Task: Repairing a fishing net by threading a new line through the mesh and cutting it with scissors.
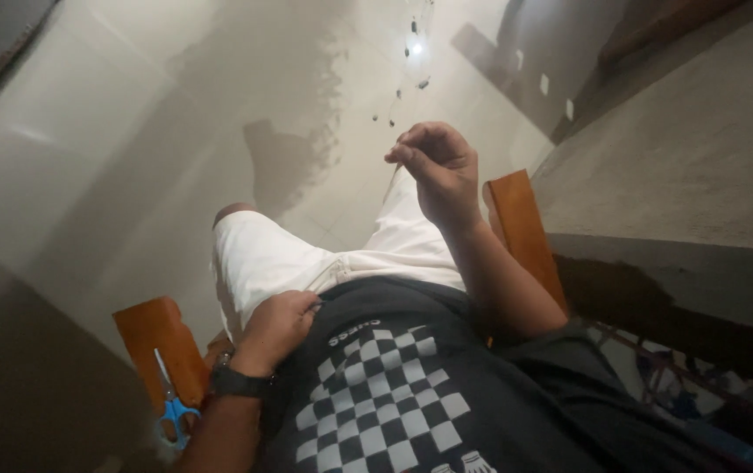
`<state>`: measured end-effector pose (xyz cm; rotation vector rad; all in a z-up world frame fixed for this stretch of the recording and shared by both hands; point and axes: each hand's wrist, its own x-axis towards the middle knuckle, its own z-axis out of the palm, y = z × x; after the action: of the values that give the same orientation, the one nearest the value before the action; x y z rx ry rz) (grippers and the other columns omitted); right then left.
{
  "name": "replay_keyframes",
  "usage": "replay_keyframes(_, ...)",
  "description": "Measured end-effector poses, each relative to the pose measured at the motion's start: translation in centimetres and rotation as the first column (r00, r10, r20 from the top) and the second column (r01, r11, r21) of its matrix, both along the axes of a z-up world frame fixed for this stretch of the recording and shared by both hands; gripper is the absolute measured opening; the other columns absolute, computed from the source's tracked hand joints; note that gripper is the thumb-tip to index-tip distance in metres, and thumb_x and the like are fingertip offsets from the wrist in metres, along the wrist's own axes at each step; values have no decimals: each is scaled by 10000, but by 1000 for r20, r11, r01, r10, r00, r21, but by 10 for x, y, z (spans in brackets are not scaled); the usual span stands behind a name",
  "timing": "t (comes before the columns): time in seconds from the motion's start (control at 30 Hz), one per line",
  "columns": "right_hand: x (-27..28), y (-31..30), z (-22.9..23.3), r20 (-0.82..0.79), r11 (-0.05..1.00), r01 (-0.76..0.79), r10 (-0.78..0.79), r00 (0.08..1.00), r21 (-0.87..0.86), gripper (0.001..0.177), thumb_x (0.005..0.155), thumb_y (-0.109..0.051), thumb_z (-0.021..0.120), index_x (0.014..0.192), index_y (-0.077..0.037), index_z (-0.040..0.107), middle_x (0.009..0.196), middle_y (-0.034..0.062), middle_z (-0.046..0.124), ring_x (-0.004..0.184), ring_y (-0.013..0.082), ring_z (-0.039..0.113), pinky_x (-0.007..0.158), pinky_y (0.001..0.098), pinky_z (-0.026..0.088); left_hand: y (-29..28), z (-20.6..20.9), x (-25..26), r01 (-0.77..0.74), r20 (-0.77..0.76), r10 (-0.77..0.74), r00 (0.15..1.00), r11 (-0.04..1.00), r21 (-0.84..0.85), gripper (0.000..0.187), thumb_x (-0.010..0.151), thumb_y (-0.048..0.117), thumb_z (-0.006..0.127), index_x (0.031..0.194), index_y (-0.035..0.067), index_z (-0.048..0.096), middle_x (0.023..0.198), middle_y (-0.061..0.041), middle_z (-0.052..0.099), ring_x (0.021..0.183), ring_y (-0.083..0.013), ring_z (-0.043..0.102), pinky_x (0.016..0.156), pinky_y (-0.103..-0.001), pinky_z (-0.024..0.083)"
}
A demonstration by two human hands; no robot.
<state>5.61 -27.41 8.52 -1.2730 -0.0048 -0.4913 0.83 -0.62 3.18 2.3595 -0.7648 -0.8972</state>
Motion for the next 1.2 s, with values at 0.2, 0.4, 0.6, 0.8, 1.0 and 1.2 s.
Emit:
replay_keyframes(0.2, 4, -11, -20, -73, 964, 148, -134, 988, 222, 174, 733, 129, 622, 831, -3, 567, 709, 131, 572, 659, 197, 602, 644, 324, 522, 14, 64, 9, -307, 43, 340, 940, 892, -331, 154, 833, 193, 554, 900, 98, 655, 850, -118, 608, 857, -314, 604, 728, -346, 475)
replay_keyframes(0.4, 19, -49, -39, -144, 952, 193, -162, 976, 237, 160, 777, 77, 631, 809, -53, 544, 696, 112, 556, 598, 204, 555, 577, 321, 505, -1, 176, -4, -50, -135, -102, 985, 587, -808, 228, 815, 102, 484, 591, 125, 451, 536, 11, 442, 446, -103, 407, 450, -238, 405)
replay_keyframes(0.6, 28, -57, -28, -151, 982, 130, -110, 982, 134, 152, 844, 53, 592, 816, -83, 530, 693, 73, 539, 635, 168, 562, 626, 282, 511, 19, 150, -15, -118, -637, -538, 552, 706, -698, 317, 916, 167, 447, 1198, 24, 429, 1300, -134, 416, 1249, -232, 398, 1129, -341, 300)
replay_keyframes(0.8, 45, -76, -48, -108, 989, 0, 17, 994, 150, 159, 880, 23, 582, 838, -79, 467, 711, 59, 482, 622, 165, 500, 625, 274, 474, 26, 148, -21, -168, -80, 147, 986, 867, -469, 254, 816, 120, 529, 1051, 29, 500, 1171, -156, 480, 1132, -286, 450, 1011, -386, 350)
replay_keyframes(1.0, 65, -91, -56, -138, 956, 67, -28, 990, 287, 64, 847, 3, 569, 889, -39, 546, 657, 91, 509, 598, 172, 515, 643, 302, 486, 81, 61, -40, -629, 293, 558, 776, 720, 295, 599, 782, 300, 528, 1314, 111, 327, 1381, -233, 211, 1270, -400, 197, 958, -552, 259)
replay_keyframes(1.2, 52, -81, -40, -135, 962, 10, 28, 991, 271, 73, 878, -49, 519, 939, -44, 557, 731, 81, 552, 675, 173, 567, 699, 288, 520, 57, 83, -37, -744, 149, 876, 458, 286, 603, 608, 867, 320, 388, 1399, 189, 125, 1449, -85, 52, 1271, -297, 242, 991, -470, 288)
